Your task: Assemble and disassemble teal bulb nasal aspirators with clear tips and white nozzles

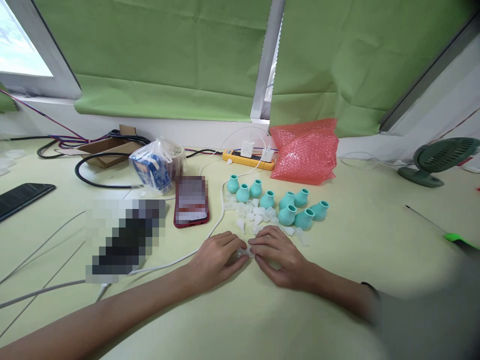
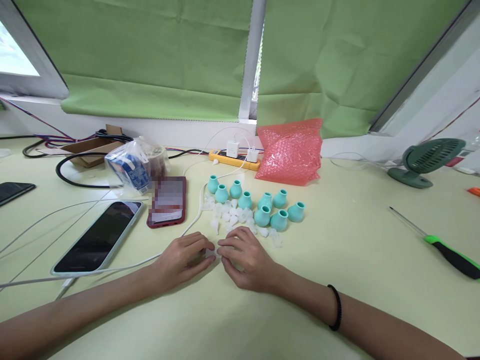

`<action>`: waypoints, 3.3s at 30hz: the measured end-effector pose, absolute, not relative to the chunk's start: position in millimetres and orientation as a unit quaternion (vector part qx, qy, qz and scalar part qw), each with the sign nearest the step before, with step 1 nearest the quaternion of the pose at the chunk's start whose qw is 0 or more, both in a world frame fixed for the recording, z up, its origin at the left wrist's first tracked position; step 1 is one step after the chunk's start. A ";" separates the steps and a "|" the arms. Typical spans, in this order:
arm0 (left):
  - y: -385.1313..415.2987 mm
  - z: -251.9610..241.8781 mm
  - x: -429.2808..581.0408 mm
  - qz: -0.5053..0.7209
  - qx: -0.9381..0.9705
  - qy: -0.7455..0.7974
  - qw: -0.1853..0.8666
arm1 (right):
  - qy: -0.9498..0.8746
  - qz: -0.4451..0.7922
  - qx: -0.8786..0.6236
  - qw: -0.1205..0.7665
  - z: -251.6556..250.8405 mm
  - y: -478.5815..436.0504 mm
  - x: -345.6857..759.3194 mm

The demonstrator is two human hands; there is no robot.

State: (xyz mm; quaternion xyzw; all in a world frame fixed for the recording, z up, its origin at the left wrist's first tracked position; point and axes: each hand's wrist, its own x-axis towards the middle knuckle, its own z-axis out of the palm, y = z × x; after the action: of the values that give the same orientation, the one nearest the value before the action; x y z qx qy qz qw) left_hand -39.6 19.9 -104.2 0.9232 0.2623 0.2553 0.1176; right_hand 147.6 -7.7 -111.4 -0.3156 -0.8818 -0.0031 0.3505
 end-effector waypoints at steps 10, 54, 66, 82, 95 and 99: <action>21.8 -107.3 -40.8 0.254 0.923 0.256 0.134 | -0.884 0.008 -0.331 0.331 -110.3 -8.2 146.2; 19.2 -111.7 -41.7 0.294 0.915 0.245 0.130 | -0.903 -0.065 -0.315 0.285 -114.4 -5.1 146.0; 32.3 -75.5 -23.0 0.360 0.899 0.238 0.067 | -0.899 -0.065 -0.325 0.288 -116.0 -8.5 144.6; 97.5 -60.5 62.5 0.235 0.889 0.381 -0.096 | -0.884 -0.071 -0.278 0.370 -113.1 -11.4 147.8; 21.3 -56.6 -26.9 0.340 0.839 0.325 0.273 | -0.805 -0.007 -0.335 0.490 -119.4 -15.3 153.3; 12.9 -79.7 -37.9 0.310 0.870 0.320 0.210 | -0.809 0.003 -0.356 0.468 -117.9 -15.9 151.8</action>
State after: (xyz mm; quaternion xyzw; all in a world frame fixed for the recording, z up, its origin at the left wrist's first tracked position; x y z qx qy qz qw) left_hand -37.9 12.9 -79.7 0.8702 0.3199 0.3103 0.2102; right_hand 151.8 -15.9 -117.9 -0.3564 -0.8086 0.0027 0.4681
